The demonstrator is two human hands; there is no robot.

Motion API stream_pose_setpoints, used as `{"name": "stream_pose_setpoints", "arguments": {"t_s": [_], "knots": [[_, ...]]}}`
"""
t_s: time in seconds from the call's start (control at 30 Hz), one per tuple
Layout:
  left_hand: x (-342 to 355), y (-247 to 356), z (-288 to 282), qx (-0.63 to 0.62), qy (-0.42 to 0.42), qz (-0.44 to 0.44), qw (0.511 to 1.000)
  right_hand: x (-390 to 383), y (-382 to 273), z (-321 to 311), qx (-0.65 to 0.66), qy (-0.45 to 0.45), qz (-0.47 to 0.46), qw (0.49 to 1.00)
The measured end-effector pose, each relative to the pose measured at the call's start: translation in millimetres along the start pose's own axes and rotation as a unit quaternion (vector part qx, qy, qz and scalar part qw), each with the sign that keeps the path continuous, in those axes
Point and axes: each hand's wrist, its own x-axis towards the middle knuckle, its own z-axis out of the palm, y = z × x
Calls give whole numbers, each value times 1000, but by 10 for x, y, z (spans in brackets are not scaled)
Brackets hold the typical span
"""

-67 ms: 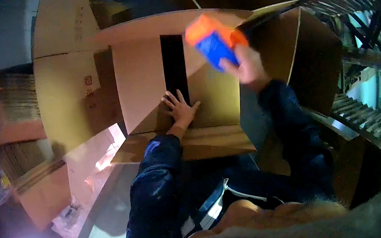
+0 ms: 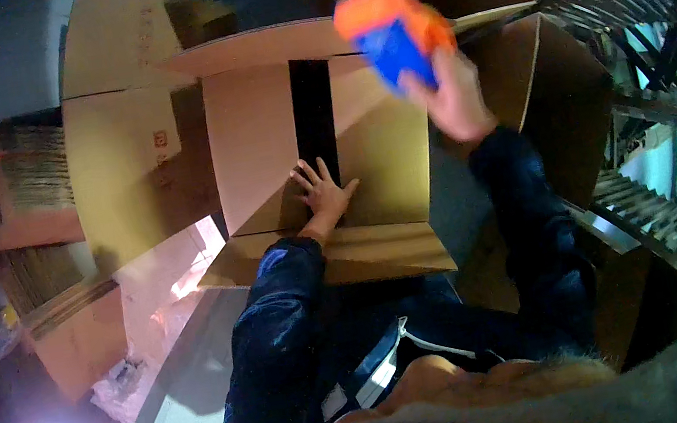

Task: The person walks into a storage area and begins assembling and sealing cardboard boxes. They use a handheld tape dispenser to apply tape to the flaps of multiple boxes, folding them closed and securing them one by one.

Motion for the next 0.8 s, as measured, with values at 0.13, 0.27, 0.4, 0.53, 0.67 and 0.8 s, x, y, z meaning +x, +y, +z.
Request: {"name": "stream_pose_setpoints", "arguments": {"t_s": [0.13, 0.27, 0.4, 0.53, 0.67, 0.8], "knots": [[59, -53, -90, -17, -115, -22, 993, 1029, 505, 122, 18, 45, 117, 992], [-2, -28, -82, 6, -98, -24, 995, 717, 543, 452, 78, -123, 283, 948], [-124, -40, -217, 20, -144, 10, 989, -315, 509, 456, 190, -83, 234, 950], [-436, -543, -925, -163, -133, 133, 969, -921, 409, 740, 61, -231, 116, 964], [-1200, -1630, -1661, 43, 250, -14, 967, -1099, 426, 925, 50, -179, 162, 969], [-1116, -1955, -1355, -321, 272, -157, 894, -1086, 524, 927, 24, -203, 140, 969]]}}
